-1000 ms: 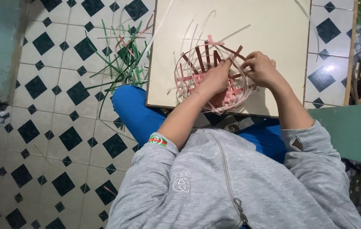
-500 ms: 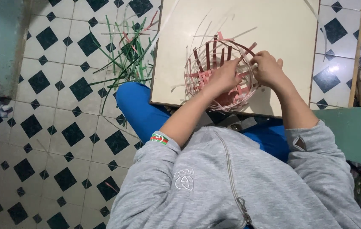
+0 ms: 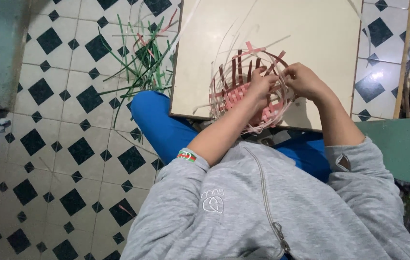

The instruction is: Weaving the top edge of a basket using thin strips of material

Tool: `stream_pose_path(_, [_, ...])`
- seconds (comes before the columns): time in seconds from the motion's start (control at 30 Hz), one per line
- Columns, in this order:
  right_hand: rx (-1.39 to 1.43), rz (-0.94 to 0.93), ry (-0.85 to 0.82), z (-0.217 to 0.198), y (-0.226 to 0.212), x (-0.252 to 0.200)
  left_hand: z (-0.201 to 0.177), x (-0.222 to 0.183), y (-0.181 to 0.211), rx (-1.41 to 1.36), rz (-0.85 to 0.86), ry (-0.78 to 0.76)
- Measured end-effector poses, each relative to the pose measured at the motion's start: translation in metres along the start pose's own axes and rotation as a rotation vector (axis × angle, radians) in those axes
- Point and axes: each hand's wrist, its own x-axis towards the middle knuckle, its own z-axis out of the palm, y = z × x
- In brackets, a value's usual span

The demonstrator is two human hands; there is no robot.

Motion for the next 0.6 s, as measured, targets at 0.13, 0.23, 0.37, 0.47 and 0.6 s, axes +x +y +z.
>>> stream_pose_path(0.13, [-0.253, -0.018, 0.046, 0.015, 0.036, 0.025, -0.009, 0.012, -0.011, -0.051, 0.012, -0.027])
stream_pose_path(0.23, [-0.568, -0.058, 0.137, 0.019, 0.042, 0.028, -0.017, 0.020, -0.019, -0.037, -0.018, 0.020])
stream_pose_path(0.37, [-0.466, -0.037, 0.120, 0.018, 0.038, 0.024, -0.031, 0.043, -0.040, -0.046, -0.009, -0.018])
stream_pose_path(0.47, [-0.338, -0.045, 0.076, 0.013, 0.037, 0.027, -0.028, 0.046, -0.039, -0.066, 0.013, -0.059])
stream_pose_path(0.6, [-0.200, -0.052, 0.050, 0.008, 0.017, 0.014, -0.029, 0.040, -0.040, -0.073, 0.000, -0.062])
